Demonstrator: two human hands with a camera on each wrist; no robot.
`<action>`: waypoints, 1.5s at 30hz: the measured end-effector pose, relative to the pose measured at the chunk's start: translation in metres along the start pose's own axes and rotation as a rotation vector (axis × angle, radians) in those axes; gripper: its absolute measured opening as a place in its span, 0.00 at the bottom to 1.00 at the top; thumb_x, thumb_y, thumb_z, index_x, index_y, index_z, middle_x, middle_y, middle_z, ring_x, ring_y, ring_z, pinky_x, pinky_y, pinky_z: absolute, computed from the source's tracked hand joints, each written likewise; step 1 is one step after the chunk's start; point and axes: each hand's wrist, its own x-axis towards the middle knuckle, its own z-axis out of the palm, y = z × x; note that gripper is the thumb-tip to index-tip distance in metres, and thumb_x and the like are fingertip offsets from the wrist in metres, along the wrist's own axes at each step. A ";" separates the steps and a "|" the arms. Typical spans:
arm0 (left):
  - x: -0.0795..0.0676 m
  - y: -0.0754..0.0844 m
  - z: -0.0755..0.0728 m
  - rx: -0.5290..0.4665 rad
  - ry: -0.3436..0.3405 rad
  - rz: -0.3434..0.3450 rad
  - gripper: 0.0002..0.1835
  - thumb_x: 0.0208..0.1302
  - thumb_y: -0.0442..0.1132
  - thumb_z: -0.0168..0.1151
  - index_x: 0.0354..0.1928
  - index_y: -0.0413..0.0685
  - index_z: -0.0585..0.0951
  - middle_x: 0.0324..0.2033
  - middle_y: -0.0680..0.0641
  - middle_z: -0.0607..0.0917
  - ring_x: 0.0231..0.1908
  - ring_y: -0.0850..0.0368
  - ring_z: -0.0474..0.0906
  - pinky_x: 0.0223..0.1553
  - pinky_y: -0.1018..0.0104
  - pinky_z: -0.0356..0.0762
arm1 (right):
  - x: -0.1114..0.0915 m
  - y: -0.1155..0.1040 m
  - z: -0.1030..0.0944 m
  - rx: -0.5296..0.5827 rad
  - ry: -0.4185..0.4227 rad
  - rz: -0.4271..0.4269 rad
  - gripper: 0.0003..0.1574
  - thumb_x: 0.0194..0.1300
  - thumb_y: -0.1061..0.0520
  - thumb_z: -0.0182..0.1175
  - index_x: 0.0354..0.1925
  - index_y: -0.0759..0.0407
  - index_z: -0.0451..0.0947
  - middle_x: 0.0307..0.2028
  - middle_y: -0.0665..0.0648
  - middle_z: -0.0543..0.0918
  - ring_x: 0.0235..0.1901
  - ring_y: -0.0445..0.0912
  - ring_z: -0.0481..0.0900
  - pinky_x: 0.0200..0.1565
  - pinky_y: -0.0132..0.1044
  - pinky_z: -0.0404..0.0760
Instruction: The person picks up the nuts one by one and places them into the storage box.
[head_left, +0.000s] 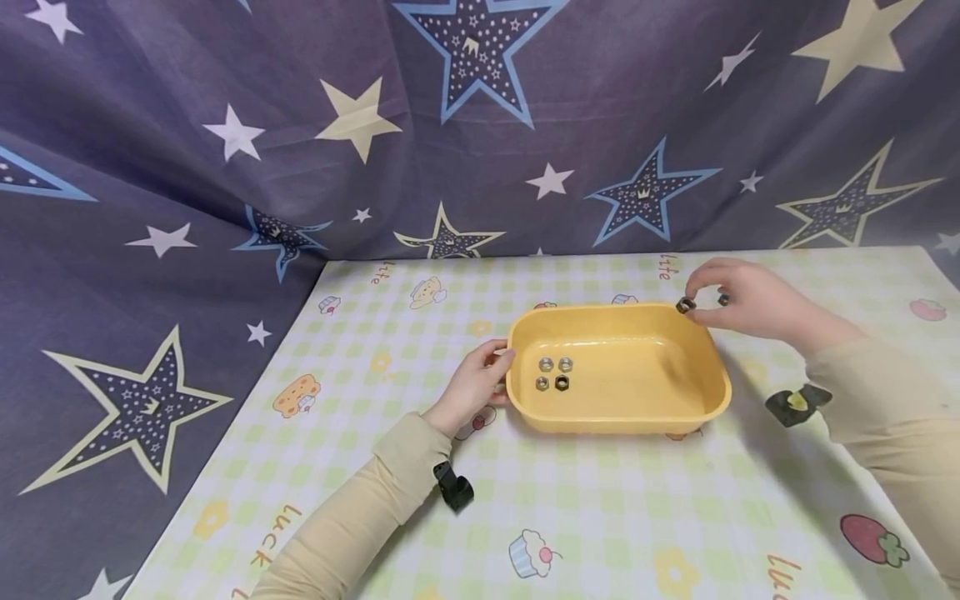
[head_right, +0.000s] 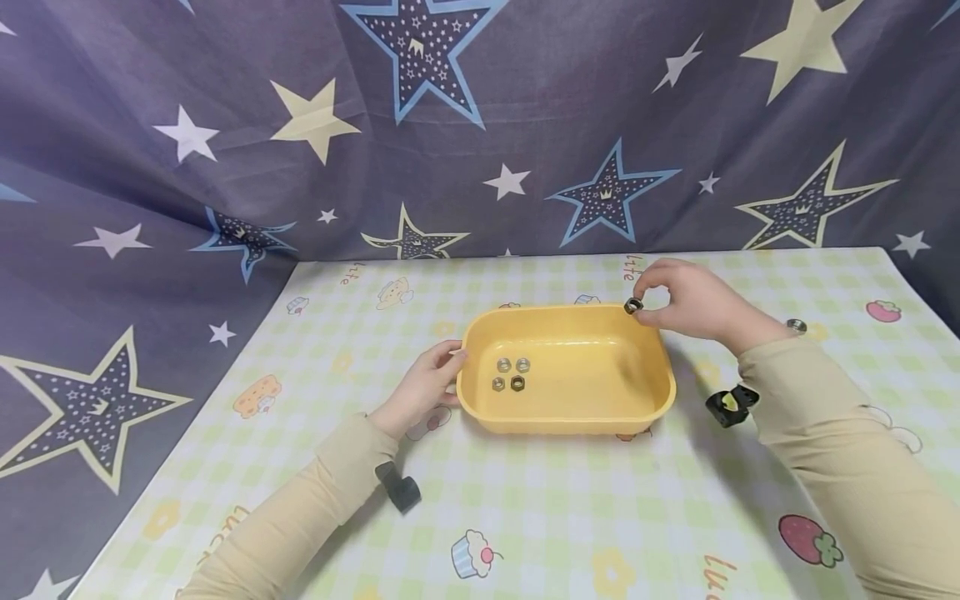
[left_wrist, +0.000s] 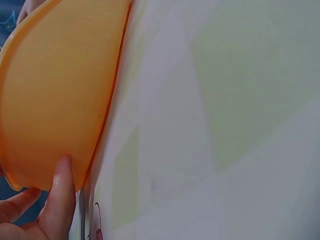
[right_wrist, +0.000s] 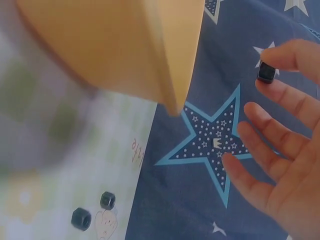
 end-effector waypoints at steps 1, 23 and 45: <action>0.000 0.000 0.000 0.000 -0.001 0.001 0.21 0.73 0.46 0.49 0.64 0.47 0.70 0.41 0.44 0.73 0.30 0.58 0.80 0.32 0.63 0.87 | 0.001 -0.001 0.001 0.001 -0.001 -0.003 0.10 0.48 0.60 0.71 0.33 0.57 0.82 0.41 0.59 0.82 0.39 0.50 0.77 0.34 0.39 0.80; 0.000 0.000 -0.001 0.007 0.004 -0.010 0.21 0.73 0.46 0.49 0.64 0.49 0.70 0.41 0.44 0.72 0.30 0.57 0.80 0.31 0.64 0.87 | 0.041 -0.038 0.006 0.097 -0.104 0.040 0.08 0.54 0.59 0.66 0.35 0.58 0.81 0.44 0.59 0.81 0.45 0.54 0.76 0.50 0.52 0.79; 0.002 -0.002 -0.001 0.019 0.004 -0.009 0.21 0.72 0.47 0.49 0.63 0.49 0.70 0.42 0.44 0.74 0.29 0.58 0.80 0.30 0.65 0.87 | 0.062 -0.045 0.047 0.326 -0.111 -0.018 0.09 0.56 0.61 0.67 0.37 0.62 0.81 0.45 0.61 0.80 0.50 0.55 0.75 0.54 0.53 0.79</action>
